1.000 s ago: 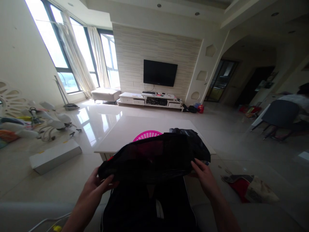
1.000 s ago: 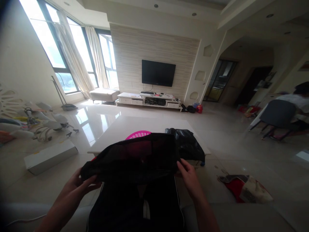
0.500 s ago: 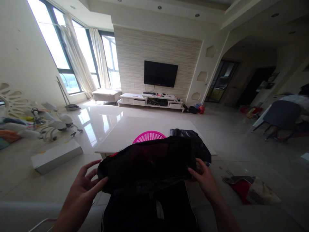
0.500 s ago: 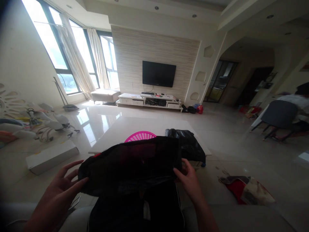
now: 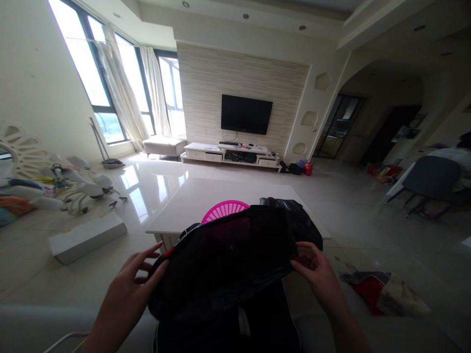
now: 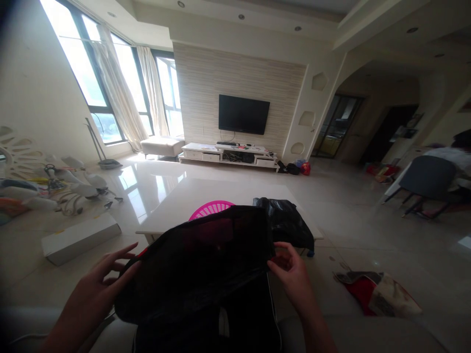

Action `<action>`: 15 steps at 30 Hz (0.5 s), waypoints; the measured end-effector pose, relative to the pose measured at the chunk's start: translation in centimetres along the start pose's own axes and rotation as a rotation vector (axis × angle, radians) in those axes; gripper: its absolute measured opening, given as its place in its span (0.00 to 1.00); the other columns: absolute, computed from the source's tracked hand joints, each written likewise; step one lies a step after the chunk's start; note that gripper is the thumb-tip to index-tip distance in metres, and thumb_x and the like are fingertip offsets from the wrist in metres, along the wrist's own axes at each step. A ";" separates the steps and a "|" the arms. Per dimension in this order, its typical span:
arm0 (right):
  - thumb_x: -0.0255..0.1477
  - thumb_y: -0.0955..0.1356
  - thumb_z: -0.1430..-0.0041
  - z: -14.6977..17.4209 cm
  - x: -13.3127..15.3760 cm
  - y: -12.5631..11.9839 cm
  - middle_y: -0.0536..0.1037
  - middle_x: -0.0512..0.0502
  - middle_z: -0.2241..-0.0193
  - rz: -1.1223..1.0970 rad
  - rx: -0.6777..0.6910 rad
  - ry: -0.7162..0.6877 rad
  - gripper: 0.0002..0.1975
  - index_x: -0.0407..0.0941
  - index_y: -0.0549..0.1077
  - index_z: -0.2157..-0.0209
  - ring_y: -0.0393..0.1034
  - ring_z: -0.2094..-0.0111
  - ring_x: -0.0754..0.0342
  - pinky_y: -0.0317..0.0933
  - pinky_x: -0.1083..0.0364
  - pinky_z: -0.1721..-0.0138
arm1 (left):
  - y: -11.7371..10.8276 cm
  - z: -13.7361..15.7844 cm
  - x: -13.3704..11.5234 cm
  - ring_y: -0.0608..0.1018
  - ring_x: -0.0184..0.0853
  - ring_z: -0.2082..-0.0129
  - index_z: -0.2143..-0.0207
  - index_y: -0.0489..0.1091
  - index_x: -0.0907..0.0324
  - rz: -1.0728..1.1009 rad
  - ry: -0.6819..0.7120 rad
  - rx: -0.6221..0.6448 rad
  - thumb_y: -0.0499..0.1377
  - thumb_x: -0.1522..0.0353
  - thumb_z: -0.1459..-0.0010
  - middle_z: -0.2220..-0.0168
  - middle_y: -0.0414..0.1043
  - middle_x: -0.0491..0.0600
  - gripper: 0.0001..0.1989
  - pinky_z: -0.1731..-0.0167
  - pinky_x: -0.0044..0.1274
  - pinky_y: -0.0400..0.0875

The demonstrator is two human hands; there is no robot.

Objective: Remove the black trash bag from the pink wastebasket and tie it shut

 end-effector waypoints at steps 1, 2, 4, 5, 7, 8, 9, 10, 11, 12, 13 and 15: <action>0.43 0.83 0.57 0.1 0.2 -0.1 0.83 0.46 0.67 0.013 0.009 -0.012 0.30 0.47 0.76 0.54 0.77 0.64 0.48 0.72 0.50 0.59 | 0.1 0.0 0.2 0.81 0.36 0.73 0.44 0.79 0.53 -0.006 -0.027 0.034 0.67 0.43 0.48 0.59 0.81 0.49 0.35 0.76 0.24 0.77; 0.43 0.83 0.57 0.1 0.3 -0.1 0.83 0.45 0.67 0.024 0.012 -0.023 0.29 0.47 0.77 0.55 0.78 0.64 0.48 0.72 0.50 0.59 | 0.2 0.0 0.3 0.79 0.35 0.76 0.45 0.80 0.53 -0.016 -0.052 0.068 0.67 0.42 0.47 0.63 0.82 0.48 0.35 0.78 0.24 0.75; 0.45 0.83 0.57 0.1 0.4 -0.3 0.83 0.45 0.68 0.033 -0.002 -0.045 0.29 0.47 0.78 0.56 0.78 0.65 0.47 0.73 0.50 0.60 | 0.3 0.3 0.4 0.78 0.35 0.78 0.52 0.83 0.53 -0.038 -0.071 0.113 0.66 0.41 0.46 0.69 0.81 0.46 0.31 0.80 0.23 0.72; 0.45 0.83 0.58 0.1 0.5 -0.4 0.83 0.45 0.69 0.037 -0.015 -0.056 0.29 0.47 0.78 0.57 0.78 0.65 0.47 0.73 0.50 0.61 | 0.4 0.4 0.4 0.79 0.36 0.78 0.55 0.84 0.53 -0.044 -0.062 0.119 0.65 0.41 0.46 0.70 0.81 0.46 0.29 0.79 0.23 0.72; 0.47 0.83 0.58 0.2 0.4 -0.6 0.83 0.45 0.70 0.046 -0.041 -0.079 0.29 0.46 0.79 0.59 0.79 0.65 0.46 0.74 0.49 0.61 | 0.2 0.6 0.2 0.81 0.37 0.74 0.61 0.84 0.52 -0.047 -0.028 0.100 0.66 0.43 0.46 0.69 0.82 0.46 0.25 0.75 0.23 0.73; 0.48 0.83 0.57 0.2 0.3 -0.7 0.83 0.45 0.70 0.051 -0.052 -0.090 0.29 0.46 0.79 0.59 0.79 0.65 0.45 0.74 0.49 0.61 | 0.1 0.6 0.0 0.82 0.37 0.72 0.62 0.84 0.52 -0.046 -0.009 0.084 0.66 0.43 0.46 0.68 0.83 0.46 0.24 0.73 0.23 0.74; 0.48 0.83 0.57 0.2 0.3 -0.7 0.83 0.44 0.70 0.052 -0.061 -0.100 0.28 0.46 0.79 0.59 0.79 0.65 0.45 0.74 0.49 0.61 | 0.0 0.7 -0.3 0.83 0.38 0.70 0.63 0.84 0.51 -0.045 0.011 0.070 0.67 0.44 0.46 0.68 0.83 0.46 0.22 0.70 0.23 0.75; 0.48 0.83 0.56 0.2 0.3 -0.8 0.83 0.44 0.70 0.051 -0.070 -0.109 0.28 0.46 0.79 0.59 0.80 0.65 0.45 0.75 0.49 0.61 | -0.1 0.7 -0.5 0.83 0.38 0.69 0.64 0.84 0.51 -0.043 0.029 0.061 0.67 0.45 0.46 0.67 0.84 0.45 0.21 0.67 0.23 0.75; 0.48 0.83 0.56 0.3 0.3 -0.8 0.83 0.43 0.69 0.046 -0.077 -0.116 0.28 0.46 0.79 0.59 0.80 0.64 0.45 0.75 0.48 0.61 | -0.2 0.7 -0.9 0.83 0.38 0.68 0.65 0.84 0.51 -0.040 0.044 0.054 0.68 0.45 0.46 0.67 0.84 0.45 0.20 0.65 0.23 0.76; 0.48 0.83 0.56 0.3 0.3 -0.9 0.84 0.43 0.69 0.041 -0.083 -0.122 0.28 0.46 0.79 0.59 0.80 0.64 0.44 0.75 0.48 0.61 | -0.3 0.8 -1.2 0.83 0.38 0.68 0.66 0.84 0.51 -0.034 0.055 0.051 0.68 0.46 0.47 0.66 0.84 0.45 0.20 0.64 0.24 0.76; 0.48 0.83 0.56 0.4 0.4 -0.9 0.84 0.43 0.69 0.038 -0.082 -0.123 0.28 0.46 0.79 0.59 0.80 0.64 0.44 0.75 0.48 0.61 | -0.3 0.8 -1.6 0.83 0.38 0.67 0.66 0.84 0.51 -0.027 0.062 0.047 0.68 0.46 0.47 0.66 0.83 0.45 0.20 0.63 0.24 0.76; 0.47 0.83 0.56 0.4 0.4 -0.9 0.84 0.43 0.69 0.035 -0.070 -0.116 0.27 0.46 0.79 0.59 0.80 0.64 0.45 0.75 0.49 0.60 | -0.5 1.0 -2.2 0.83 0.38 0.67 0.67 0.84 0.51 -0.012 0.068 0.031 0.69 0.45 0.48 0.66 0.84 0.46 0.20 0.62 0.24 0.75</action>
Point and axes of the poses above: each hand's wrist, its own z-axis away from the middle knuckle, its own y-axis out of the palm, x = y × z, the point moved 2 cm from there along -z, towards the middle knuckle
